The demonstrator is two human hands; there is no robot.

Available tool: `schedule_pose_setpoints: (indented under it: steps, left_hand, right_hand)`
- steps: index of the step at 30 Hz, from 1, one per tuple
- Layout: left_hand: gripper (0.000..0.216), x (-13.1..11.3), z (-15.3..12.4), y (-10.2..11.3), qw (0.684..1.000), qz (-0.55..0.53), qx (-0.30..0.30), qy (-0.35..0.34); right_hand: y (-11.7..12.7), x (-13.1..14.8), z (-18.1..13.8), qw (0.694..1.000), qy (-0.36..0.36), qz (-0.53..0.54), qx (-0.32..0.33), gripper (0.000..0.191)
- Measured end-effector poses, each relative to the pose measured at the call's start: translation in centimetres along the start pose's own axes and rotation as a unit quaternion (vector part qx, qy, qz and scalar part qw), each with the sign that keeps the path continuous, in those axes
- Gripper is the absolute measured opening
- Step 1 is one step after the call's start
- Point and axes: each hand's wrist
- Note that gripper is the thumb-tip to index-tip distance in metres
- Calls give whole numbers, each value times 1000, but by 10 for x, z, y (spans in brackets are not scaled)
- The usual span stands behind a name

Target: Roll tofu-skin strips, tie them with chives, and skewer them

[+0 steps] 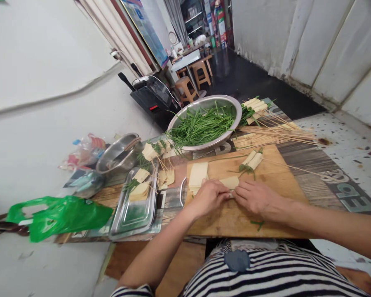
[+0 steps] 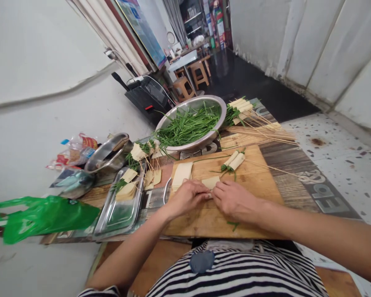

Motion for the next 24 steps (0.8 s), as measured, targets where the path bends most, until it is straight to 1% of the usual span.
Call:
schedule_pose_setpoints:
  steps: [2,4,6,8,11,13,15,18,19,21,24]
  left_hand:
    - [18,0,1,1,1000,-9,2,22]
    - [15,2,0,-1,999,-33,-6,37]
    - [10,6,-3,-7,997,-55,-33,36]
    - [13,11,-7,-17,996,-44,-80,20]
    - [19,14,-15,-35,986,52,-161,-3]
    - [20,13,-20,-45,971,141,-194,-10]
    - [20,10,-23,-51,955,210,-210,-19]
    - [21,8,-23,-52,945,248,-210,-27]
    - [20,7,-21,-50,947,248,-205,-25]
    - [19,6,-18,-44,952,238,-193,-17]
    - [19,4,-14,-35,963,206,-174,-7]
  right_hand:
    - [2,-2,1,1000,-6,13,9,22]
    - [6,-4,2,998,-30,47,36,22]
    - [10,-7,4,992,-54,87,77,22]
    - [16,-11,7,985,-61,117,115,21]
    - [25,-15,11,977,-49,151,143,23]
    - [30,-18,15,970,-54,179,153,27]
    - [33,-21,18,962,-61,204,168,29]
    - [32,-23,18,951,-80,228,194,30]
    - [29,-23,17,951,-84,225,196,29]
    - [22,-20,12,963,-81,187,178,27]
    - [13,-14,5,989,-58,89,107,25]
Point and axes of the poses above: each hand's wrist, its own z-axis towards the middle knuckle, its own y-axis out of the back of the hand, x = y × z, and after that the axes turned 10 degrees about x, right-handed
